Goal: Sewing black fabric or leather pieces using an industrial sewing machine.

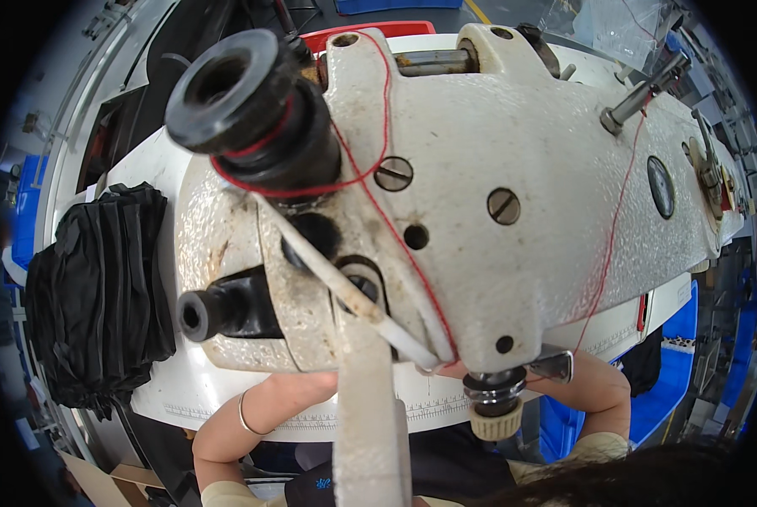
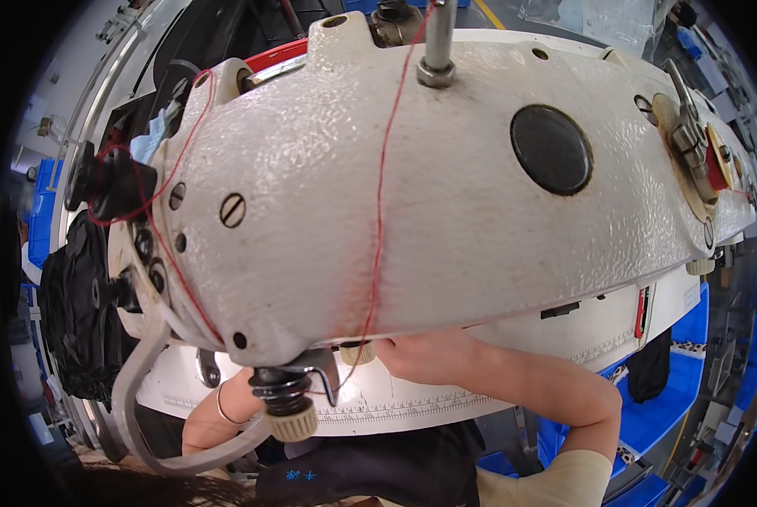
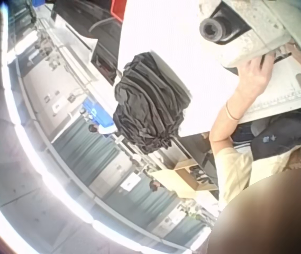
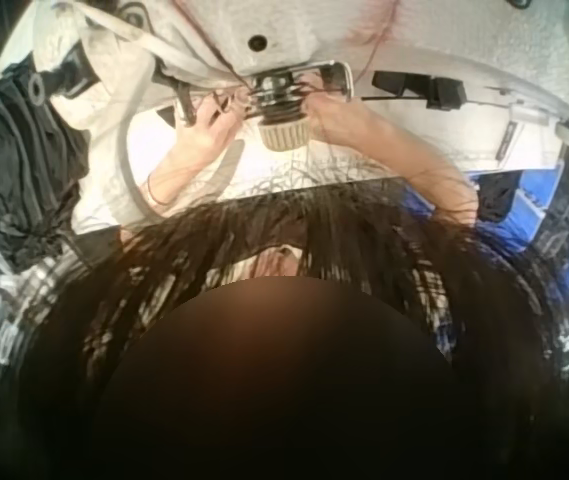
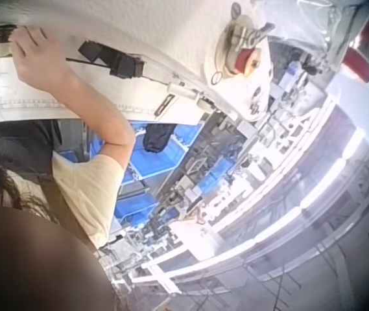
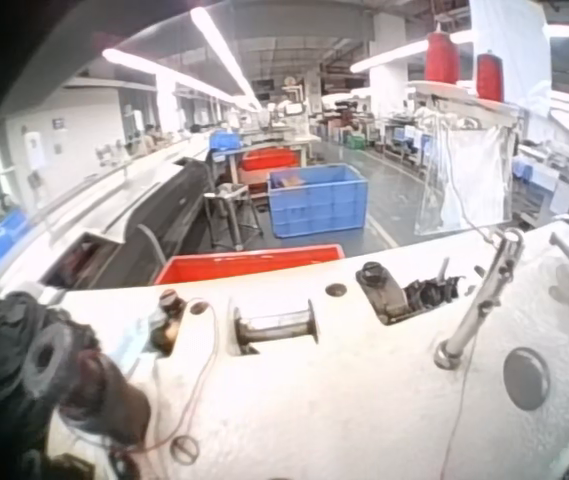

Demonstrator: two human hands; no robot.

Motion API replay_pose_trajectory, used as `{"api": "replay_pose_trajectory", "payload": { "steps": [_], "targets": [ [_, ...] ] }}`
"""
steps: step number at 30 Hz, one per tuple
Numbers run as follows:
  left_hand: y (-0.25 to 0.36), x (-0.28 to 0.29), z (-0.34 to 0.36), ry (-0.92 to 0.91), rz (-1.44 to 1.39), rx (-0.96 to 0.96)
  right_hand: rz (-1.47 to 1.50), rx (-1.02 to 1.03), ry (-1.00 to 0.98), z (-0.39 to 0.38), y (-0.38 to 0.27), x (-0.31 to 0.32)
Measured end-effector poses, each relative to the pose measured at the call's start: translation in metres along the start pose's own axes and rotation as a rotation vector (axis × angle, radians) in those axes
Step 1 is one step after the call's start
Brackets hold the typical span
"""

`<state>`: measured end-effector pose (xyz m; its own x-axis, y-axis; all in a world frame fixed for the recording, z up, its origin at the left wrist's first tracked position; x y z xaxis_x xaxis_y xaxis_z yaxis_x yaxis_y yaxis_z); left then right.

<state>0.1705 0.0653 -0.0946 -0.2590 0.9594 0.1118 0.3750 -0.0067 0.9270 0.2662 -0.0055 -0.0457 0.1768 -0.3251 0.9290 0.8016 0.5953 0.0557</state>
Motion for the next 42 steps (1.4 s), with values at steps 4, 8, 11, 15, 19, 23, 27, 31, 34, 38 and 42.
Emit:
{"api": "replay_pose_trajectory", "payload": {
  "steps": [4,8,11,15,19,23,27,31,34,38,42],
  "targets": [
    [-0.008,0.004,0.003,0.053,-0.013,0.076,0.01,0.01,-0.004,-0.001,-0.001,-0.002],
    [-0.002,0.002,0.006,-0.005,0.09,0.068,0.033,0.004,-0.004,-0.001,-0.001,-0.004],
    [0.018,0.004,0.003,0.053,0.359,-0.045,0.07,-0.003,0.006,-0.001,-0.002,-0.004],
    [0.049,-0.005,-0.005,0.176,0.749,-0.284,0.427,-0.484,0.241,-0.024,0.043,-0.005],
    [0.063,0.002,-0.007,0.36,0.85,-0.351,0.541,-0.667,0.286,-0.037,0.067,-0.026],
    [0.075,0.001,-0.009,0.414,0.911,-0.442,0.683,-0.695,0.255,-0.033,0.068,-0.037],
    [0.086,-0.003,-0.014,0.47,0.976,-0.539,0.432,-0.348,0.161,-0.006,0.036,-0.011],
    [0.08,0.014,0.002,0.527,0.969,-0.372,0.387,-0.324,0.243,-0.001,0.032,0.007],
    [0.093,0.022,0.004,0.638,1.029,-0.426,0.067,-0.182,0.273,0.005,0.021,0.019],
    [0.107,0.027,0.005,0.665,0.984,-0.464,-0.159,-0.029,0.102,0.013,0.006,0.006],
    [0.107,0.025,0.003,0.654,1.05,-0.479,-0.151,-0.097,0.147,0.012,0.014,0.011]
  ]
}}
Point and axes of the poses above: each hand's wrist, its own z-axis towards the middle knuckle, its own x-axis out of the back of the hand, y = z × x, the point moved 10 cm from there along z, towards the middle knuckle, and after that the axes turned 10 degrees about x, right-handed, at the moved point
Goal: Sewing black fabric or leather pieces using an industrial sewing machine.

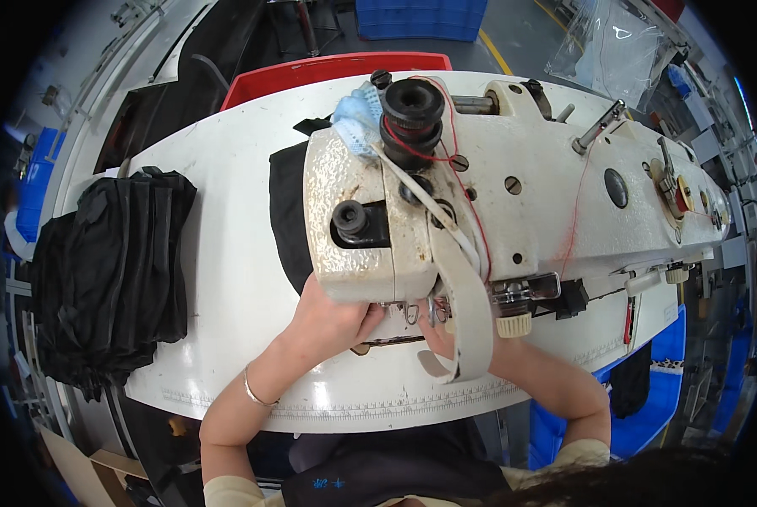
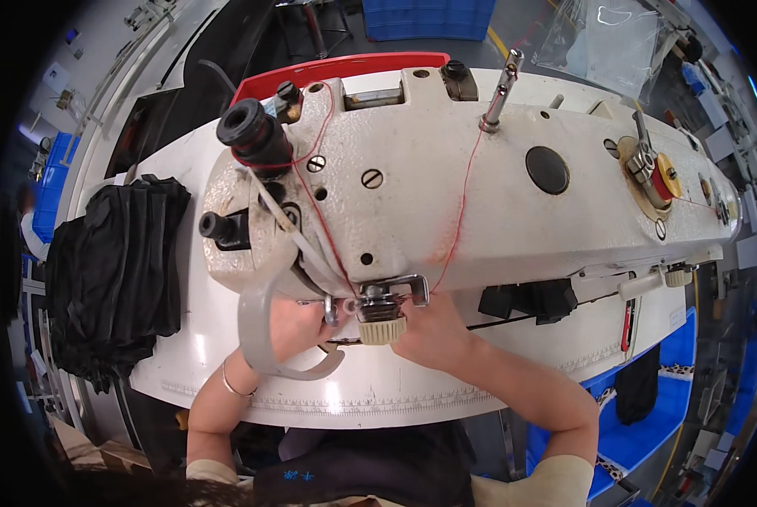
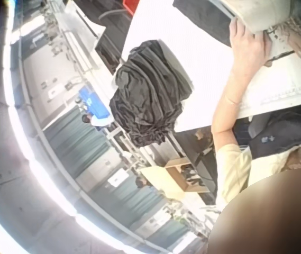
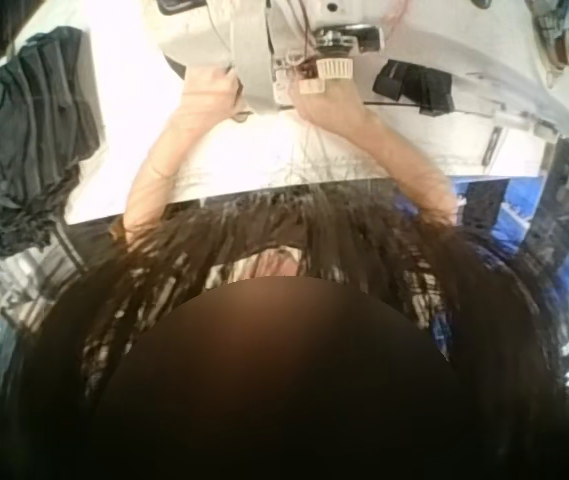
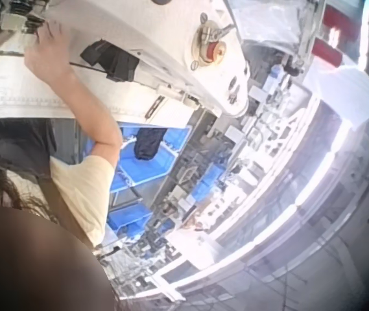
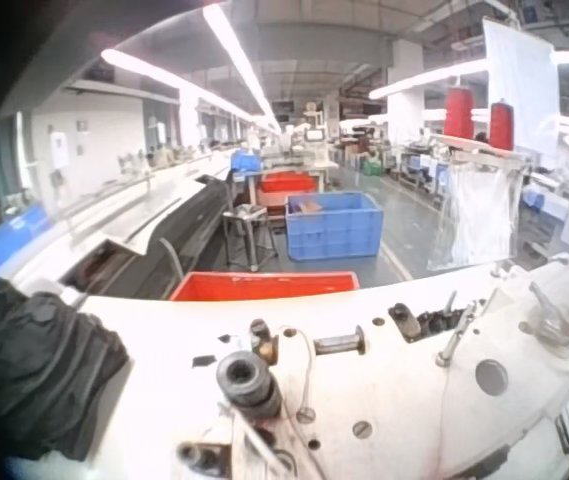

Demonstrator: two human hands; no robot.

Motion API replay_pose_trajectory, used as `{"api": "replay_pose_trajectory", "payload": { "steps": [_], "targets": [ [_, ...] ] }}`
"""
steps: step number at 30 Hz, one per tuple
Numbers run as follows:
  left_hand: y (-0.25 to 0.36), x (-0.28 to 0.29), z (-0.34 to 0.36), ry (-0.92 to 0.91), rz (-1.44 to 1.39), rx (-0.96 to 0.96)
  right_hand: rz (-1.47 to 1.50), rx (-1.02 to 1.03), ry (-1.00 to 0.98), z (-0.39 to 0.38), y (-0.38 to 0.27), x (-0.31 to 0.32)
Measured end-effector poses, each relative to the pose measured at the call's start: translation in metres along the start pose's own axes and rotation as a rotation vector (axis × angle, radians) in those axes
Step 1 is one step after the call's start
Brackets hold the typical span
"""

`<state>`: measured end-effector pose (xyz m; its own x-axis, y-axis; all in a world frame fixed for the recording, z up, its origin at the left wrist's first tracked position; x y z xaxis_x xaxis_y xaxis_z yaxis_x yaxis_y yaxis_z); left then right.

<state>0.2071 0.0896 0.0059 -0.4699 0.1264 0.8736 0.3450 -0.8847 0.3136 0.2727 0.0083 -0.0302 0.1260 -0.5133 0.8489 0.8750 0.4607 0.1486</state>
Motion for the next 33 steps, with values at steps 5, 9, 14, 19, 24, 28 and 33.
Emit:
{"api": "replay_pose_trajectory", "payload": {
  "steps": [5,9,14,19,24,28,33],
  "targets": [
    [0.0,-0.006,-0.008,0.097,0.053,-0.074,0.267,-0.085,0.149,0.007,0.013,0.007],
    [0.005,-0.003,-0.001,0.052,0.167,-0.07,0.383,-0.115,0.243,0.015,0.017,0.026],
    [0.05,0.047,-0.037,-0.214,-0.3,-0.165,1.629,-1.088,-0.048,-0.037,0.0,-0.016],
    [0.153,0.027,-0.092,-0.332,-0.435,-0.432,2.158,-1.335,-0.173,-0.014,-0.099,-0.05],
    [0.183,0.044,-0.112,-0.24,-0.602,-0.481,1.744,-1.218,-0.179,-0.062,-0.098,-0.002],
    [0.116,0.033,-0.113,-0.308,-0.563,0.049,1.081,-1.534,0.119,-0.239,-0.048,0.169],
    [0.091,-0.022,-0.109,-0.349,-0.415,0.079,0.057,-1.672,0.183,-0.389,-0.042,0.276]
  ]
}}
Point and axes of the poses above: each hand's wrist, its own z-axis towards the middle knuckle, its own x-axis out of the back of the hand, y = z × x, the point moved 10 cm from there along z, towards the middle knuckle, and after that the axes turned 10 degrees about x, right-handed, at the moved point
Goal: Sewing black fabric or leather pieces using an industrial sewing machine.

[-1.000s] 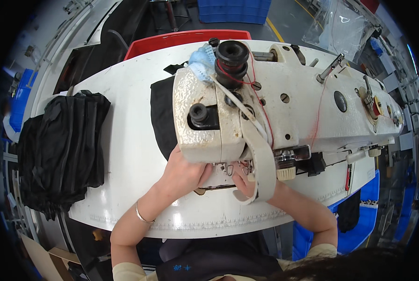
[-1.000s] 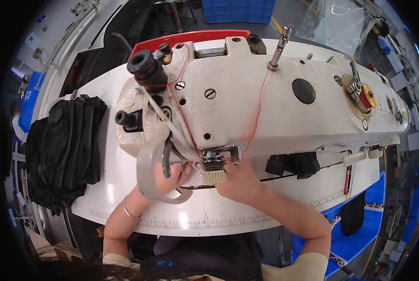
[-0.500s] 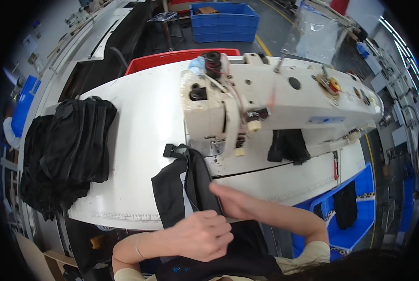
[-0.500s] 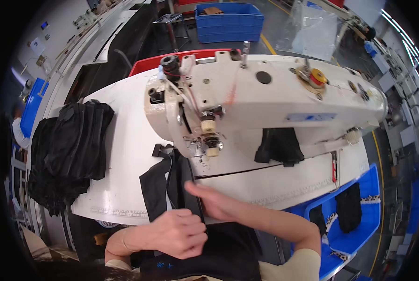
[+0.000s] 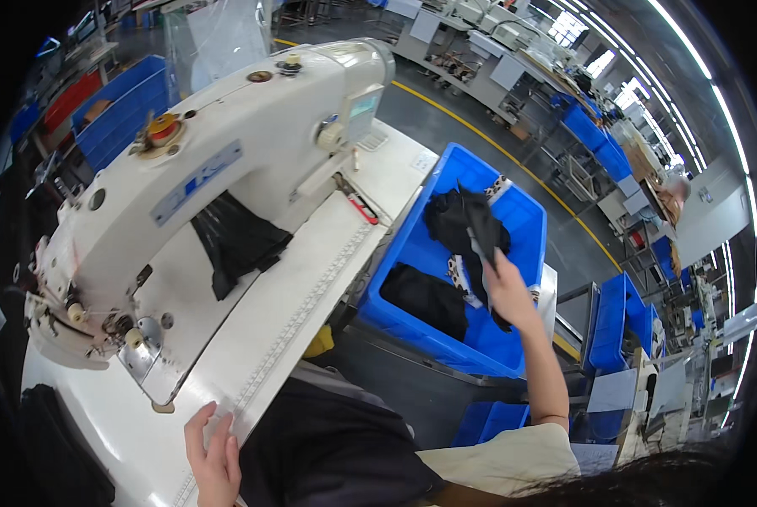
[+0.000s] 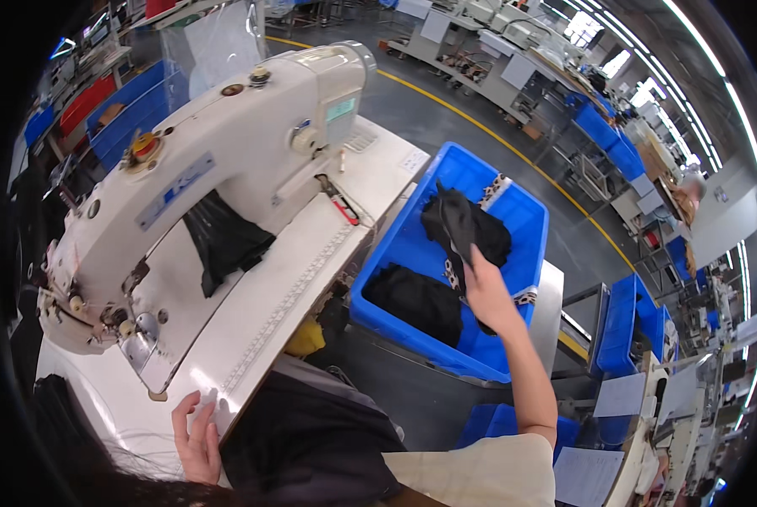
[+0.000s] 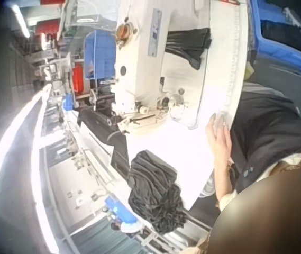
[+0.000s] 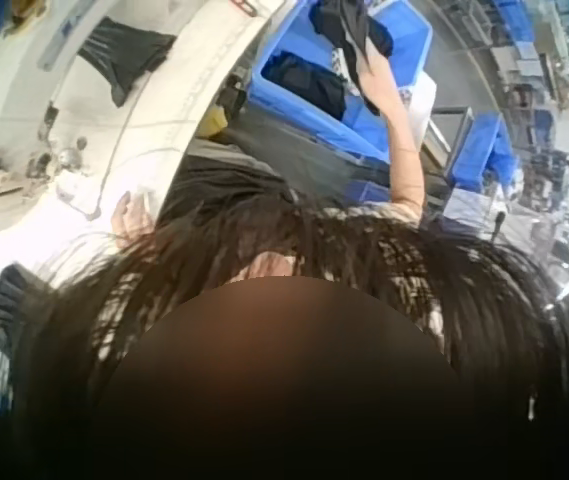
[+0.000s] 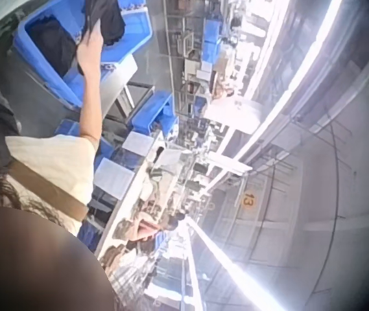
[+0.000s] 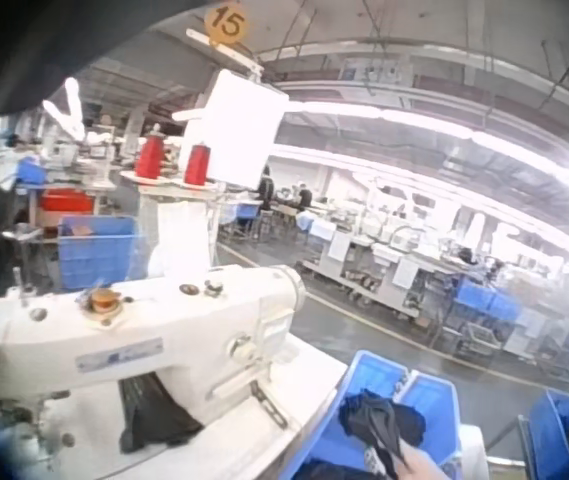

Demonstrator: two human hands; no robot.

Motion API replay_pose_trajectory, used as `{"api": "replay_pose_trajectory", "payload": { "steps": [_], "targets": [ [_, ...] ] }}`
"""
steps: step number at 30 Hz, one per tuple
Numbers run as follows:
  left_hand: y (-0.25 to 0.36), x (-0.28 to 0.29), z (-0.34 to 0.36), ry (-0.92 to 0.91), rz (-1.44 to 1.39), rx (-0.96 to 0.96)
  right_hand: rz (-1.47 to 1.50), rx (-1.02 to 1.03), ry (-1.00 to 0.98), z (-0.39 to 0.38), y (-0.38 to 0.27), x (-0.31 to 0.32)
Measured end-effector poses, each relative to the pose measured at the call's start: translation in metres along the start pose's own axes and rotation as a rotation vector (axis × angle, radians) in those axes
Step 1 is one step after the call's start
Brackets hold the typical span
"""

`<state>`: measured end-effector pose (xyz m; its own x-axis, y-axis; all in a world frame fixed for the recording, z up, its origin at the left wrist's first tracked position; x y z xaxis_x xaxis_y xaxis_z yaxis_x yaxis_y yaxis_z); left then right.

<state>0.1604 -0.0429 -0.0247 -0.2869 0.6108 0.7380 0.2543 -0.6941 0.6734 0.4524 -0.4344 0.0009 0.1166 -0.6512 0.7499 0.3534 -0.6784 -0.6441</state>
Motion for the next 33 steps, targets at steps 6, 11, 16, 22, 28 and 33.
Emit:
{"api": "replay_pose_trajectory", "payload": {
  "steps": [6,11,16,22,28,33],
  "targets": [
    [-0.001,-0.019,0.019,0.031,0.016,-0.017,-0.481,0.183,-0.68,-0.028,0.101,-0.169],
    [0.007,-0.02,0.026,0.018,0.101,-0.038,-0.838,0.673,-0.506,-0.037,0.169,-0.251],
    [0.023,-0.005,0.029,0.177,0.209,-0.135,-1.029,0.714,-0.56,-0.049,0.22,-0.284],
    [0.002,0.032,0.008,0.173,-0.005,-0.103,-0.694,0.326,-1.095,-0.004,0.102,-0.194],
    [-0.026,0.128,-0.054,0.612,0.062,0.042,0.383,0.692,-0.608,0.007,-0.217,-0.183],
    [-0.049,0.23,-0.161,1.198,0.289,0.23,0.592,1.52,-0.706,-0.117,-0.429,-0.252]
  ]
}}
Point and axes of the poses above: each hand's wrist, its own z-axis towards the middle knuckle, its own x-axis out of the back of the hand, y = z × x, the point moved 10 cm from there along z, towards the middle knuckle, and after that the axes turned 10 degrees about x, right-handed, at the moved point
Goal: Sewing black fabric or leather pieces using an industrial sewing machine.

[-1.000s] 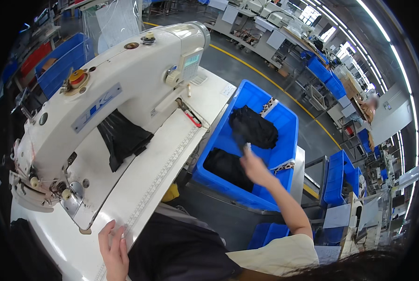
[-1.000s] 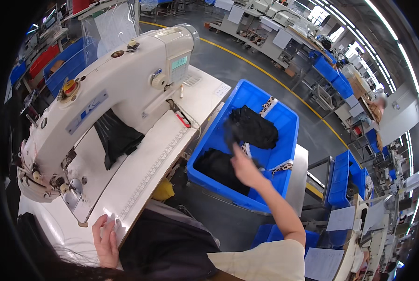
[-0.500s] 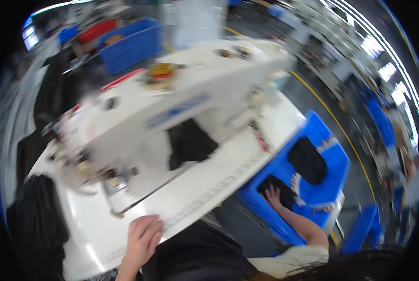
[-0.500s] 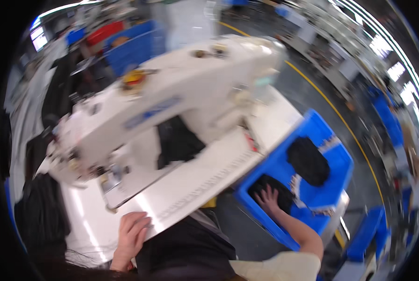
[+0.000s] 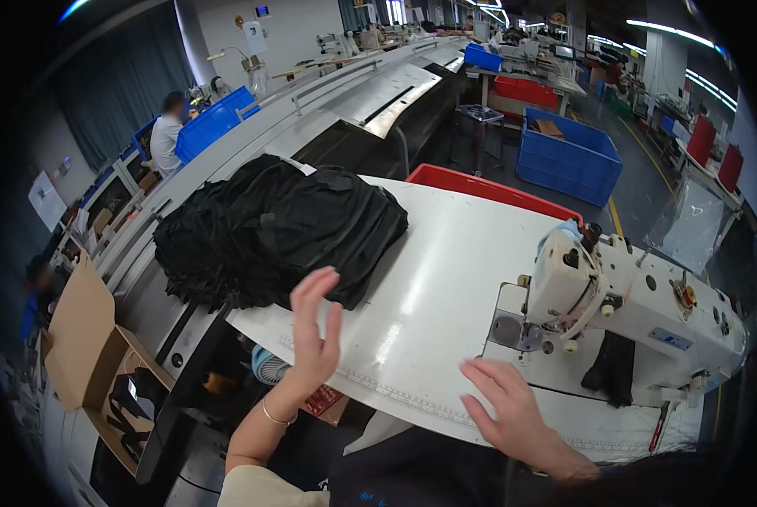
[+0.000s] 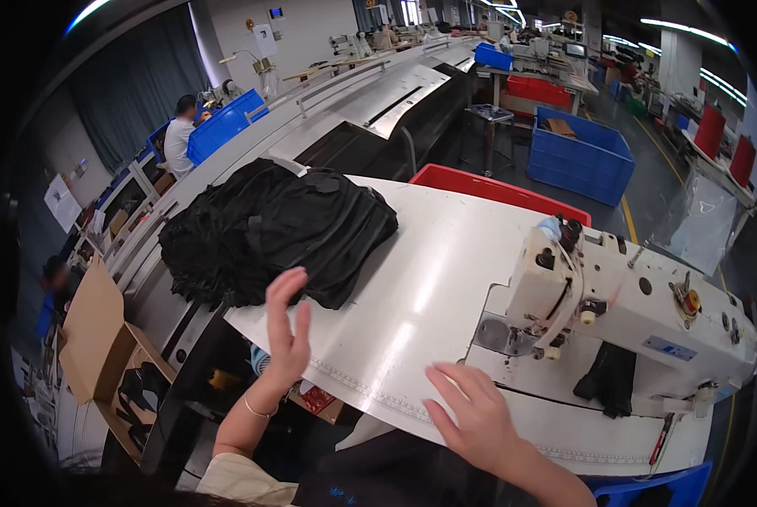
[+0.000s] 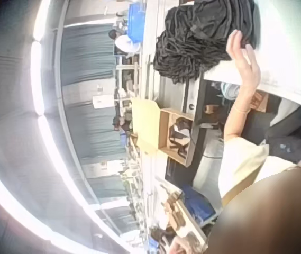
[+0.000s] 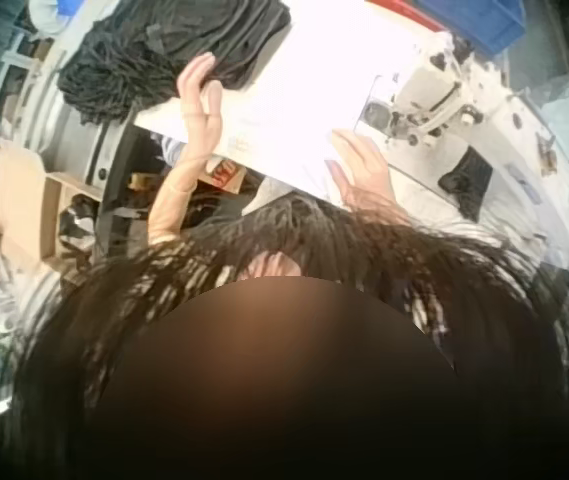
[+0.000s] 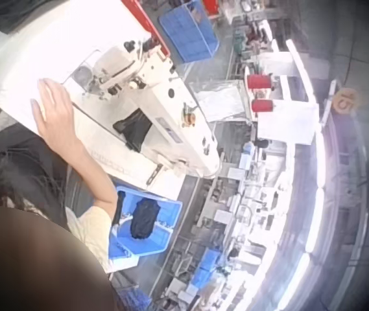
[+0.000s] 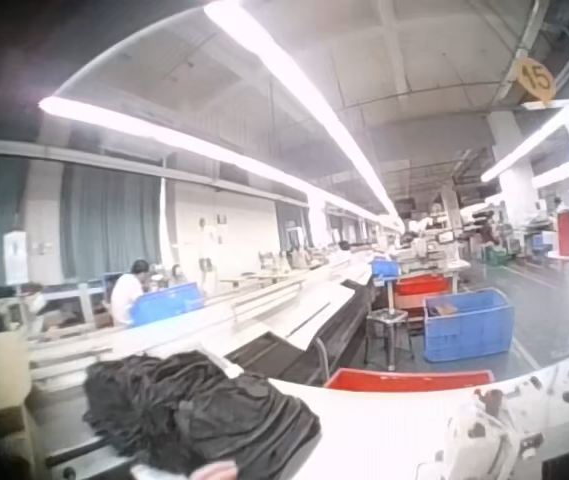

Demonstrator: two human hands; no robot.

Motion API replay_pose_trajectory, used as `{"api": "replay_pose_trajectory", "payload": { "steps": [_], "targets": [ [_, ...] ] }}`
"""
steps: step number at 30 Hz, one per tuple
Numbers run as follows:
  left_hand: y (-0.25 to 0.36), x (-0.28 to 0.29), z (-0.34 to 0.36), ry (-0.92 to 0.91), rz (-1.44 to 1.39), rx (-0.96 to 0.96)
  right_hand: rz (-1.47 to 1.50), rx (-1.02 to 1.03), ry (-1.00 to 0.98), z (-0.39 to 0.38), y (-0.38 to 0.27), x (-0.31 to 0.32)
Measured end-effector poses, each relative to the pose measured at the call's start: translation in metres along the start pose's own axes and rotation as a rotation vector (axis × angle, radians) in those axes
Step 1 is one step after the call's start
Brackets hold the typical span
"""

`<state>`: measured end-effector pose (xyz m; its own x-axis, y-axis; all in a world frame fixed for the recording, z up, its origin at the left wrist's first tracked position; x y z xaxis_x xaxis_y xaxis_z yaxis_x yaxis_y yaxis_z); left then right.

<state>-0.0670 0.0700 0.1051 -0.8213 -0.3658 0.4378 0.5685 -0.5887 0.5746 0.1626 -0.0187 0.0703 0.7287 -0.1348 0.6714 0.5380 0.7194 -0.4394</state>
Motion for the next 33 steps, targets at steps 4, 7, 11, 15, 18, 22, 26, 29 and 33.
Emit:
{"api": "replay_pose_trajectory", "payload": {
  "steps": [4,7,11,15,18,22,26,29,33],
  "targets": [
    [-0.068,0.083,0.019,0.384,0.018,0.168,0.021,0.241,0.16,0.139,-0.001,-0.085],
    [-0.095,0.096,0.023,0.432,0.054,0.17,-0.06,0.214,0.181,0.217,0.003,-0.15],
    [-0.091,0.077,0.033,0.391,0.16,0.017,-0.001,0.121,0.124,0.257,0.02,-0.196],
    [-0.081,0.038,0.058,0.209,0.154,-0.108,1.713,-0.434,0.173,0.251,0.077,-0.221],
    [-0.094,-0.003,0.073,-0.121,0.526,-0.07,1.846,-0.489,0.464,0.262,0.105,-0.161],
    [-0.113,-0.015,0.088,-0.257,0.656,-0.047,1.197,-0.149,1.092,0.259,0.144,0.044],
    [-0.131,-0.036,0.116,-0.417,0.752,0.025,0.625,-0.213,0.976,0.246,0.133,0.114],
    [-0.122,-0.04,0.129,-0.481,0.709,0.093,0.115,-0.051,0.656,0.221,0.082,0.083],
    [-0.063,-0.009,0.113,-0.216,0.277,0.06,-0.095,-0.037,0.076,0.121,0.019,-0.056]
  ]
}}
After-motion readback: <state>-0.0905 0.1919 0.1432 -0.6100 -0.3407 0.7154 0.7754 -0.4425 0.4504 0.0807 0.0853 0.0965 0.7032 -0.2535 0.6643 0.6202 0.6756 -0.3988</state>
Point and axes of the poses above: each hand's wrist, its own z-axis towards the middle knuckle, its own x-axis out of the back of the hand, y = z × x, the point moved 10 cm from there along z, towards the middle knuckle, and after that the axes turned 10 degrees about x, right-handed, at the moved point
